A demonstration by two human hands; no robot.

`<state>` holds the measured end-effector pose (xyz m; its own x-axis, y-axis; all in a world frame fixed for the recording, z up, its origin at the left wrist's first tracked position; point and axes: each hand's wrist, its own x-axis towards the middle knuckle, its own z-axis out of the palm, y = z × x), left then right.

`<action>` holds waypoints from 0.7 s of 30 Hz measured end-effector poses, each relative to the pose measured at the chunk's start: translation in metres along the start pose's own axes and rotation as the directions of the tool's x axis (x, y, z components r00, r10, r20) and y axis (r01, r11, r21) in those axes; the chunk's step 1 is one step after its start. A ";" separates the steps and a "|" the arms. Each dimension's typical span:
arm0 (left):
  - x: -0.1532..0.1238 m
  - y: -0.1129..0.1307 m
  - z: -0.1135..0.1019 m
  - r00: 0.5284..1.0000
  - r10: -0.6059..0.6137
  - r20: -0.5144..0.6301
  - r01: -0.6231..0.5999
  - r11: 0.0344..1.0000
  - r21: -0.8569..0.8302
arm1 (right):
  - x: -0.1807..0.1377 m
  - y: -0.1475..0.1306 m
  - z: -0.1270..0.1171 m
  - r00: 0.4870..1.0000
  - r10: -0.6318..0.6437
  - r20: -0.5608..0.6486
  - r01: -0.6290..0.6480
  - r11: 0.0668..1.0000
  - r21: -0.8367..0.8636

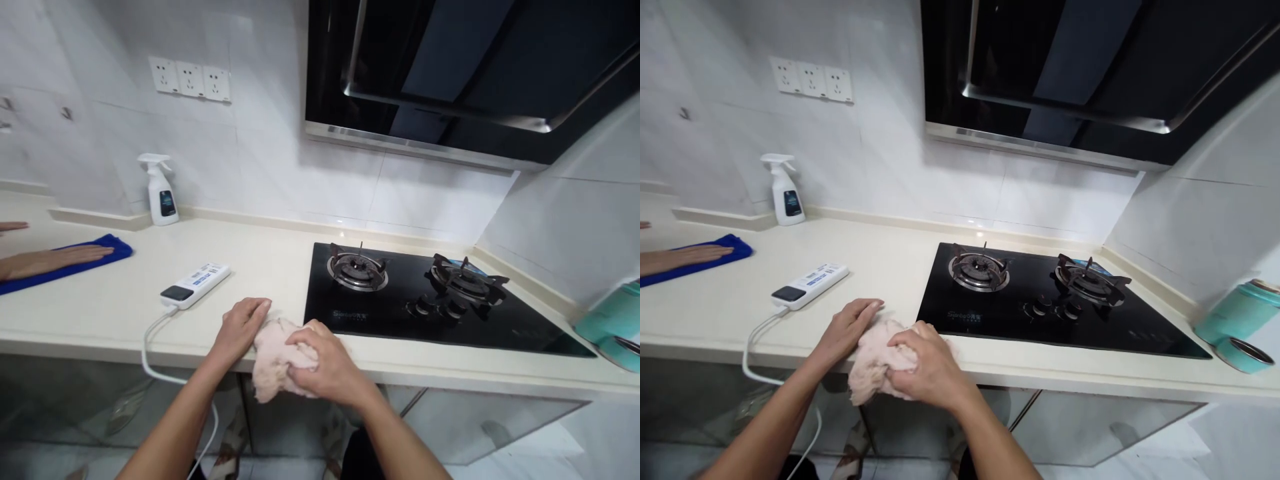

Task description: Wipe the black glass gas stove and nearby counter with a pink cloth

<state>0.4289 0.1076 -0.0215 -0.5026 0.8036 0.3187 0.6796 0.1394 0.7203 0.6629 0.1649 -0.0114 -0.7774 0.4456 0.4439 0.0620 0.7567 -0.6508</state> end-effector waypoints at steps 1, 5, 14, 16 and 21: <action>-0.001 0.000 0.000 1.000 0.000 0.003 0.000 1.000 -0.005 | 0.000 0.003 -0.009 1.000 0.009 -0.008 -0.008 0.996 0.091; -0.003 0.003 -0.001 1.000 -0.007 0.014 0.007 1.000 -0.022 | 0.014 0.029 -0.059 0.962 0.078 -0.260 -0.068 0.996 0.050; -0.005 0.006 -0.001 0.999 -0.036 -0.023 0.034 0.996 -0.079 | 0.055 0.065 -0.066 0.873 0.451 -0.185 -0.468 0.668 -0.578; -0.005 0.005 0.000 0.998 -0.046 -0.038 0.042 0.994 -0.100 | 0.053 0.050 -0.044 0.926 0.356 -0.126 -0.360 0.728 -0.584; -0.002 0.004 -0.003 0.997 -0.068 -0.046 0.060 0.987 -0.152 | 0.032 0.000 0.010 0.995 0.088 0.051 -0.046 0.836 -0.547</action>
<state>0.4314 0.1050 -0.0173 -0.5715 0.7650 0.2969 0.5591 0.0982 0.8232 0.6317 0.1749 -0.0030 -0.7997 0.4853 0.3534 0.4300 0.8739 -0.2269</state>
